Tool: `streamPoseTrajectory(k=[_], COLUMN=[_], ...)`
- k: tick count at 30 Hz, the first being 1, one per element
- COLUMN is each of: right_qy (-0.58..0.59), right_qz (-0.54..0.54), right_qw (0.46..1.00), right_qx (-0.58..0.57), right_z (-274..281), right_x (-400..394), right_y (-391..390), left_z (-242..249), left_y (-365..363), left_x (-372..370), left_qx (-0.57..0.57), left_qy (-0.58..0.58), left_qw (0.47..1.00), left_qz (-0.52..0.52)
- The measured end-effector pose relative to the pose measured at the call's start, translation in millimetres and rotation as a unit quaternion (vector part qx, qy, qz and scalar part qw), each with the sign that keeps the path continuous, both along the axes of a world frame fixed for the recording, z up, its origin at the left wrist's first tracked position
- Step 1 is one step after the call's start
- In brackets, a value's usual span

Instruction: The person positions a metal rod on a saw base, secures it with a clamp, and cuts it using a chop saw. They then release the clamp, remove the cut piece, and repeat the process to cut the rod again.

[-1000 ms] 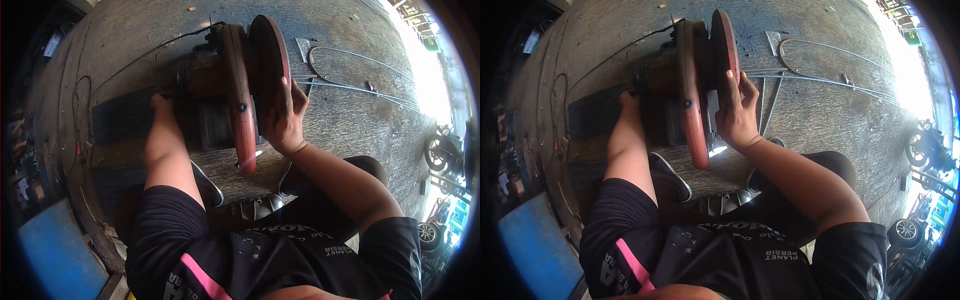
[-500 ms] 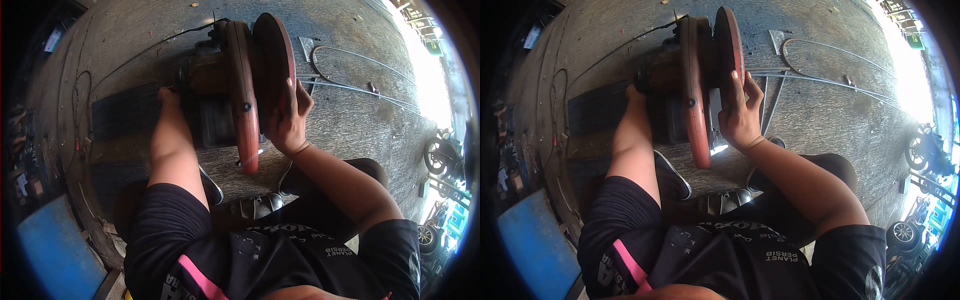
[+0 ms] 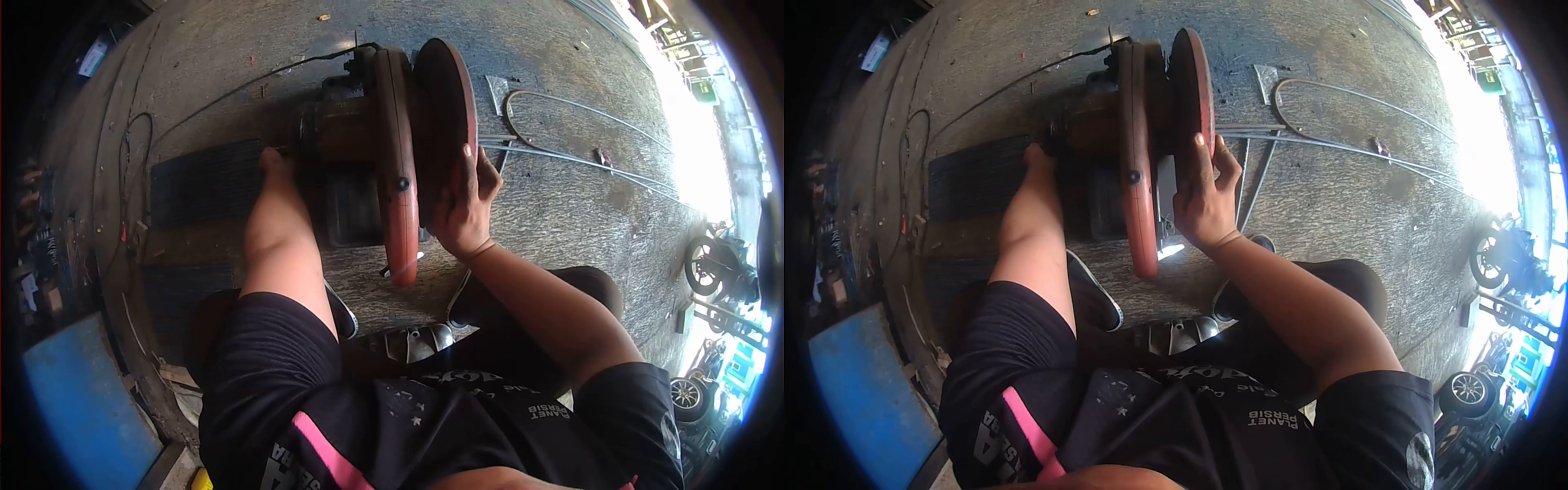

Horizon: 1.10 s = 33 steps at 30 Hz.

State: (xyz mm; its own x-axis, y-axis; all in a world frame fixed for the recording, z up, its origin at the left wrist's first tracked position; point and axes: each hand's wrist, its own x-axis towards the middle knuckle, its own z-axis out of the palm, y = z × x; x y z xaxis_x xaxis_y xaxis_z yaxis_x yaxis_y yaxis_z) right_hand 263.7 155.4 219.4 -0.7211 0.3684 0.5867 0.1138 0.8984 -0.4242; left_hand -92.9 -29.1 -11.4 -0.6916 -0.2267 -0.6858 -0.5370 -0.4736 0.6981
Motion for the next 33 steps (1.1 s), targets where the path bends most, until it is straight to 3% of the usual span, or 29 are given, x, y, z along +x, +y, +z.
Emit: streamPoseTrajectory(k=[7, 10, 13, 20, 26, 29, 31, 33], right_qy=[-0.002, -0.008, -0.012, -0.007, -0.033, -0.029, -0.035, -0.030], right_qz=[-0.014, -0.025, -0.021, -0.013, -0.009, -0.019, -0.016, -0.015], right_qw=[0.999, 1.000, 0.999, 1.000, 0.999, 0.999, 0.999, 0.999], right_qx=[-0.037, -0.015, -0.020, 0.013, 0.015, 0.008, 0.013, 0.012], right_z=[-6, -2, -1, -4, -3, -6, -5, -4], right_x=[0, -1, 0, -1, 1, 2, 2, 1], right_y=[-2, -3, -2, 0, -1, -1, 0, -1], left_z=[-18, -38, -4, 10, -15, -18, 23, 26], left_y=[-5, -14, 2, 11, 12, 7, 16, 11], left_x=[-10, -14, 8, 15, 12, 16, 31, 34], left_qx=[-0.026, -0.114, 0.049, 0.000, 0.071, 0.035, 0.133, 0.102], left_qy=[-0.001, 0.020, 0.005, -0.025, 0.019, 0.038, 0.013, 0.005], left_qw=[0.999, 0.985, 0.999, 0.998, 0.994, 0.998, 0.986, 0.990], left_qz=[-0.026, -0.127, -0.001, 0.055, 0.077, -0.036, 0.101, 0.093])
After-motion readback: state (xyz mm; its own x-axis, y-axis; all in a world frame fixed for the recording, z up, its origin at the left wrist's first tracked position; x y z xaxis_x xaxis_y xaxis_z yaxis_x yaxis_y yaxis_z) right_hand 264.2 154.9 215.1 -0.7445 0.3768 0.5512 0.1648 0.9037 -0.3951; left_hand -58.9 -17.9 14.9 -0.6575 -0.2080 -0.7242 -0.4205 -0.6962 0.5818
